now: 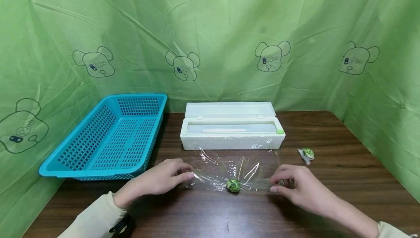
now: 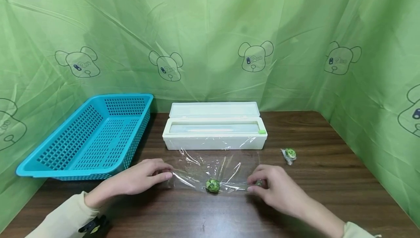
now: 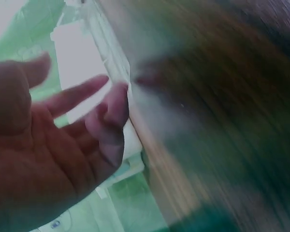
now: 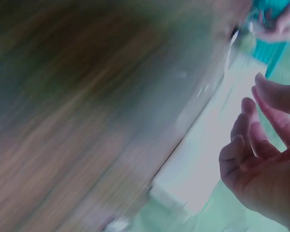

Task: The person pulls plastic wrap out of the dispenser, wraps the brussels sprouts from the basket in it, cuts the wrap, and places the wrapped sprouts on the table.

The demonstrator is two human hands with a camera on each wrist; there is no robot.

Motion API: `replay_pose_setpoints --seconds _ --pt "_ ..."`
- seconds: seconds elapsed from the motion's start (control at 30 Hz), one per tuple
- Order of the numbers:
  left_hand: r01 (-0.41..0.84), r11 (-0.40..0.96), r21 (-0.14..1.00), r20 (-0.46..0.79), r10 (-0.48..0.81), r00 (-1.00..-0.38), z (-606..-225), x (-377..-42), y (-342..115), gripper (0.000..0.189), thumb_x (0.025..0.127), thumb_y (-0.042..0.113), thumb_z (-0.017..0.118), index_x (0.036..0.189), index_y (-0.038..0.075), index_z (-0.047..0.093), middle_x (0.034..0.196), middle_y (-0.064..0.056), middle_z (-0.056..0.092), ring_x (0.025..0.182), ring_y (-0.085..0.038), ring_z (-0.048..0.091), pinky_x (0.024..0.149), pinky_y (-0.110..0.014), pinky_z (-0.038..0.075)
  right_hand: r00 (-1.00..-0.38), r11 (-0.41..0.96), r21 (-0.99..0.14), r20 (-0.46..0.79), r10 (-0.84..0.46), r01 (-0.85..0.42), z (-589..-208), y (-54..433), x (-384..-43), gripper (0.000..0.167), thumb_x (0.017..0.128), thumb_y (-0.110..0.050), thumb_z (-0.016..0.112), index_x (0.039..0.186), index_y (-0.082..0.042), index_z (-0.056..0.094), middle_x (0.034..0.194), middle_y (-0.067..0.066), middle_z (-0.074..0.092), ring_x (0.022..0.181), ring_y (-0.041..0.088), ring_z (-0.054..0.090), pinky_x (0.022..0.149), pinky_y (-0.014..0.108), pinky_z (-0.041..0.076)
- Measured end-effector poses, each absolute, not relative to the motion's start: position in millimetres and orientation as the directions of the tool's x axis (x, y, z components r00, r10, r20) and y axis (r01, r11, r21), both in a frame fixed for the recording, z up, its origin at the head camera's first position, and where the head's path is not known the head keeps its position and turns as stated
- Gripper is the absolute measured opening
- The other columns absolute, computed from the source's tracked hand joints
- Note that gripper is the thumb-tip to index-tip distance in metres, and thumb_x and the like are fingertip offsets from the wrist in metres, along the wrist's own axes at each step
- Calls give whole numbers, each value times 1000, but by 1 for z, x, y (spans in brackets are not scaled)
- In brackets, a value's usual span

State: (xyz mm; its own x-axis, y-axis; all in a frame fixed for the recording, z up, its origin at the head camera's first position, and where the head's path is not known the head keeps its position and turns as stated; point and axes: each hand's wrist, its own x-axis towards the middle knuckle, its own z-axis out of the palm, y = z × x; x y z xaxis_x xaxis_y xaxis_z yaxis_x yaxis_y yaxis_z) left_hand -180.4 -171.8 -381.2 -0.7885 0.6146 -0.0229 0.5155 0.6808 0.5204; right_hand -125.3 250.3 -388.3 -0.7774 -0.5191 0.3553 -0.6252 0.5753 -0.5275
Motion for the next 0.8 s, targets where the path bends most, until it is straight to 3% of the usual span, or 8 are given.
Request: replay_pose_setpoints --seconds 0.17,0.3,0.5,0.8 --pt "518 717 466 156 510 -846 -376 -164 -150 34 102 25 72 129 5 72 119 -3 67 112 -23 63 97 -48 53 -691 539 -434 400 -603 -722 -389 222 -123 22 84 -6 88 95 -24 82 92 -19 61 80 -1 58 67 22 51" --pt "612 645 458 252 566 -785 -371 -145 -120 29 95 17 80 121 6 76 111 0 68 102 -15 65 90 -34 57 -675 519 -437 392 -625 -734 -389 203 -125 18 86 -7 87 101 -17 83 95 -14 65 83 3 62 69 24 54" --pt "732 572 371 240 702 -670 -377 -137 -80 19 94 15 81 112 15 82 101 6 67 96 -7 62 86 -26 55 -672 515 -438 389 -630 -736 -393 183 -132 20 88 -5 85 105 -16 83 97 -7 69 86 7 66 71 24 57" --pt "741 548 387 228 722 -653 -389 -153 -60 16 90 10 84 106 13 84 90 5 67 79 -5 60 72 -15 50 -704 538 -458 387 -596 -707 -401 180 -137 21 87 -2 85 106 -11 84 97 -3 72 85 7 67 70 22 56"
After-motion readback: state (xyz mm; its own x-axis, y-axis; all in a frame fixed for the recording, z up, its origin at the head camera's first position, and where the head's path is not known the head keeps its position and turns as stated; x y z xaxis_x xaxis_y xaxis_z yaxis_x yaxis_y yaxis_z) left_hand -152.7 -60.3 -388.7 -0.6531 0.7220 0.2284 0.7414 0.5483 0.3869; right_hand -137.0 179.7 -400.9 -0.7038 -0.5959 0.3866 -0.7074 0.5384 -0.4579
